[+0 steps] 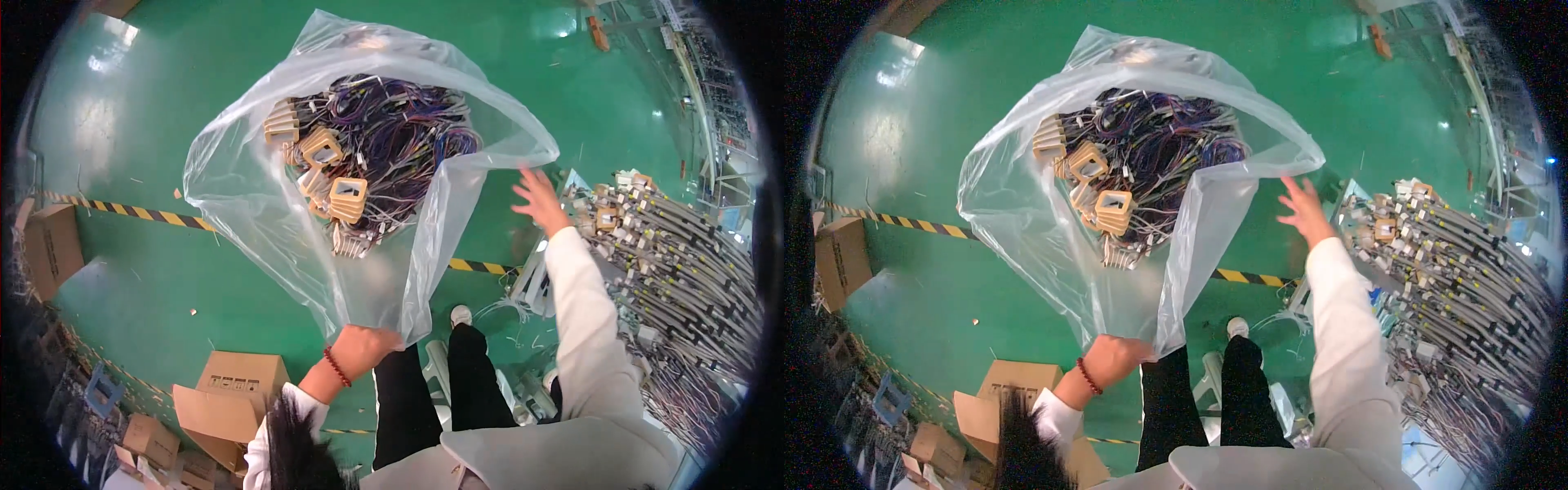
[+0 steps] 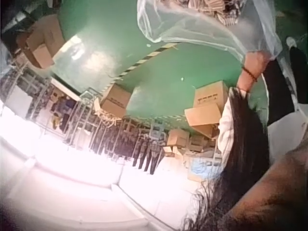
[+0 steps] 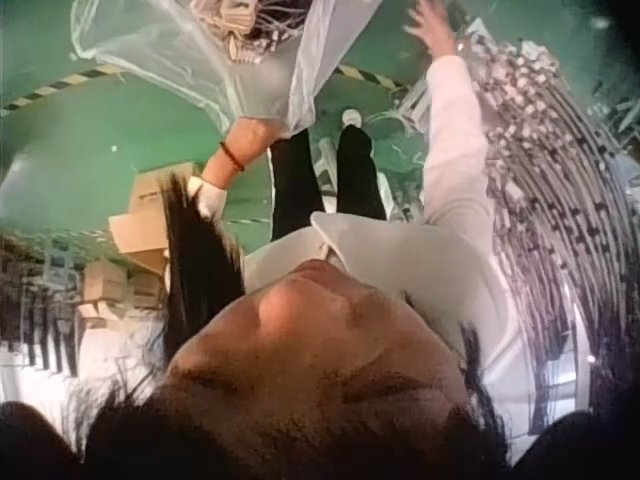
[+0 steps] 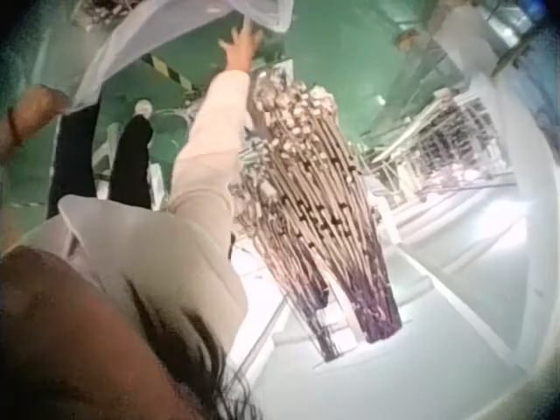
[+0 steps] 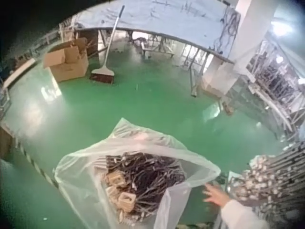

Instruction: Sorting, organizing, and grouping bundles of electrical wire harnesses and cables in a factory setting.

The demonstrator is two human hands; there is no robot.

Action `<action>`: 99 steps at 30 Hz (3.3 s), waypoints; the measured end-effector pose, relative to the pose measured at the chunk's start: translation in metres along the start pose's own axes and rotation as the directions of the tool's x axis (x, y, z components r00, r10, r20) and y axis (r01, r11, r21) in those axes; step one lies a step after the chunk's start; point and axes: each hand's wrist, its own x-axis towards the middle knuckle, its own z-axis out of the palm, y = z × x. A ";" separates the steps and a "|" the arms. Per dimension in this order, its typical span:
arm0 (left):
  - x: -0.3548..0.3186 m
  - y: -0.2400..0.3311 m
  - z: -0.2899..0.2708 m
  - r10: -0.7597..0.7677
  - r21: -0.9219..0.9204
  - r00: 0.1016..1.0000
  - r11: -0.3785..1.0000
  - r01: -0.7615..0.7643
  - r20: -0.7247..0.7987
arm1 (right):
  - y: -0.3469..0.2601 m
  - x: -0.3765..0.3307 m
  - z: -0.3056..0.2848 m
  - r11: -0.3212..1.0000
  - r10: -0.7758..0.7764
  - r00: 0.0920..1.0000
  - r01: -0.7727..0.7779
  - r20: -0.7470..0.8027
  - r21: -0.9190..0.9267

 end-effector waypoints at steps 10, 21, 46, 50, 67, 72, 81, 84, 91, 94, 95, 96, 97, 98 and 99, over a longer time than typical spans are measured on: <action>0.017 -0.002 0.039 0.004 0.294 0.861 0.939 -0.178 0.508 | -0.039 -0.030 0.107 0.833 -0.050 0.967 0.178 -0.250 0.523; 0.056 0.004 0.059 -0.089 0.465 0.882 0.871 -0.156 0.463 | -0.033 -0.053 -0.062 0.734 -0.647 0.597 0.657 -0.475 -0.174; 0.214 0.397 0.449 0.465 0.137 0.644 0.860 -0.491 -0.608 | 0.387 -0.314 -0.435 0.653 -0.531 0.699 0.698 -0.479 0.294; 0.181 0.400 0.468 0.314 -0.308 0.849 0.832 -0.462 -0.424 | 0.426 -0.332 -0.421 0.532 -0.629 0.673 0.738 -0.389 0.415; -0.059 0.417 0.520 0.289 -0.807 0.950 0.585 -0.076 0.120 | 0.485 -0.522 -0.403 0.289 -0.943 0.322 0.917 -0.083 0.274; -0.080 0.419 0.530 0.348 -0.675 0.914 0.728 -0.122 0.210 | 0.507 -0.536 -0.416 0.291 -0.903 0.368 0.905 -0.224 0.311; -0.072 0.447 0.552 0.103 -0.345 0.992 0.931 -0.121 -0.070 | 0.526 -0.525 -0.489 0.226 -0.781 0.298 0.954 -0.548 0.197; -0.065 0.450 0.553 0.032 -0.645 0.989 0.755 -0.118 -0.143 | 0.531 -0.512 -0.497 0.227 -0.756 0.212 0.972 -0.620 0.055; -0.051 0.462 0.558 0.051 -0.996 0.998 0.073 0.044 0.048 | 0.522 -0.519 -0.484 0.123 -0.890 -0.222 0.723 -0.398 -0.679; -0.043 0.464 0.557 0.073 -0.993 0.991 -0.034 0.116 0.113 | 0.527 -0.524 -0.462 -0.130 -0.965 -0.239 0.798 -0.111 -0.589; -0.041 0.465 0.556 0.092 -0.992 0.990 -0.059 0.110 0.104 | 0.526 -0.524 -0.457 -0.206 -0.970 -0.242 0.823 0.001 -0.529; -0.039 0.465 0.555 0.111 -0.991 0.989 -0.085 0.103 0.094 | 0.526 -0.525 -0.450 -0.241 -0.963 -0.270 0.854 0.002 -0.461; -0.038 0.464 0.553 0.106 -0.991 0.991 -0.090 0.095 0.086 | 0.527 -0.526 -0.447 -0.229 -0.970 -0.241 0.875 0.027 -0.425; -0.037 0.463 0.551 0.101 -0.992 0.993 -0.101 0.078 0.068 | 0.527 -0.529 -0.444 -0.216 -0.976 -0.212 0.896 0.053 -0.388; -0.037 0.461 0.550 0.094 -0.992 0.994 -0.112 0.061 0.050 | 0.526 -0.530 -0.441 -0.219 -0.976 -0.205 0.900 0.077 -0.376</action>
